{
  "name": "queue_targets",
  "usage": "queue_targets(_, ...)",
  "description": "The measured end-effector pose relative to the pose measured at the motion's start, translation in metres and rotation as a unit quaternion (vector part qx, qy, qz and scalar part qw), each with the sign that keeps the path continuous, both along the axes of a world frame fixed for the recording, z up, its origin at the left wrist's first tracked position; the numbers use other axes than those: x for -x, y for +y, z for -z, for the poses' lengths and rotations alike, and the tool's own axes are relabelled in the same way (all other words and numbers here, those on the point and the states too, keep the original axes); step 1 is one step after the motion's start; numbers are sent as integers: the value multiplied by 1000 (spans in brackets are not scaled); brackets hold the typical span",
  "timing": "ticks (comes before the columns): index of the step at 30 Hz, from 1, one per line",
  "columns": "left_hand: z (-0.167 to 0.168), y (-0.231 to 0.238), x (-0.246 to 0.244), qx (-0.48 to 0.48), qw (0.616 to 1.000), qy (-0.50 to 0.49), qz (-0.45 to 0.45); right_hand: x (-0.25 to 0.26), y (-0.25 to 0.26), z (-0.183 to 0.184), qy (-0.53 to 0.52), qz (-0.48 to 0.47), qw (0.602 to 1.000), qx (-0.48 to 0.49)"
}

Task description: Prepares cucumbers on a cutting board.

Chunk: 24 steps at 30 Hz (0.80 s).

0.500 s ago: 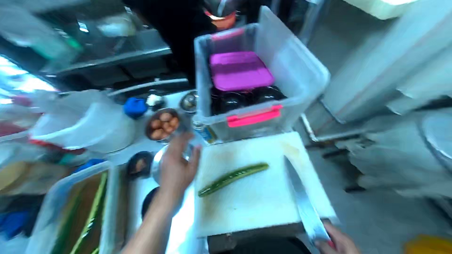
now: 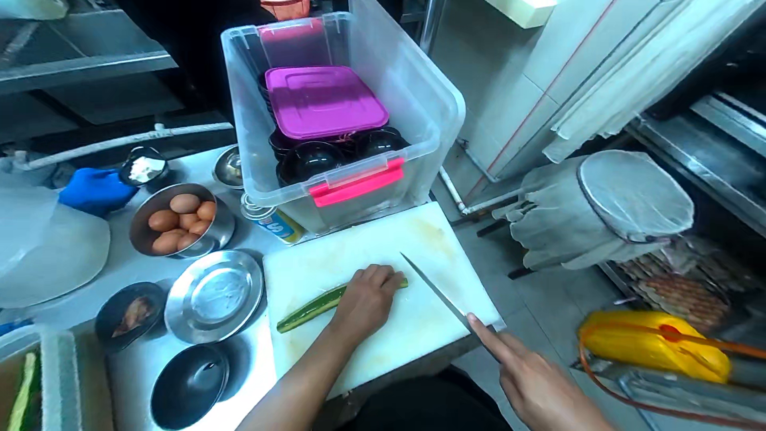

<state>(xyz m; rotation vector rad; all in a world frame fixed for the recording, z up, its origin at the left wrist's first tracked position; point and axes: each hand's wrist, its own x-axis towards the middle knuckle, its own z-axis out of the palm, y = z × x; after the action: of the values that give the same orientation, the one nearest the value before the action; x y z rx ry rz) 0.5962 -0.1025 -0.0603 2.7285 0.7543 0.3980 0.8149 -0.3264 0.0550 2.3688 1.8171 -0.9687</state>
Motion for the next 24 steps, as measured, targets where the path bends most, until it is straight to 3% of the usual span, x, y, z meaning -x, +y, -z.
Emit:
queue_targets(6,11,-17,0,-29,996,-77,-45,11,-5,-18,-26,-26,996,81)
queue_targets(13,15,-25,1,-39,993,-102,-48,16,7,-30,-60,-48,990,122)
queue_targets(20,15,-33,0,-44,991,-106,-61,28,44,-22,-69,-64,986,140)
queue_targets(24,16,-38,3,-22,991,-96,-88,18,22,-13,-66,-50,986,144)
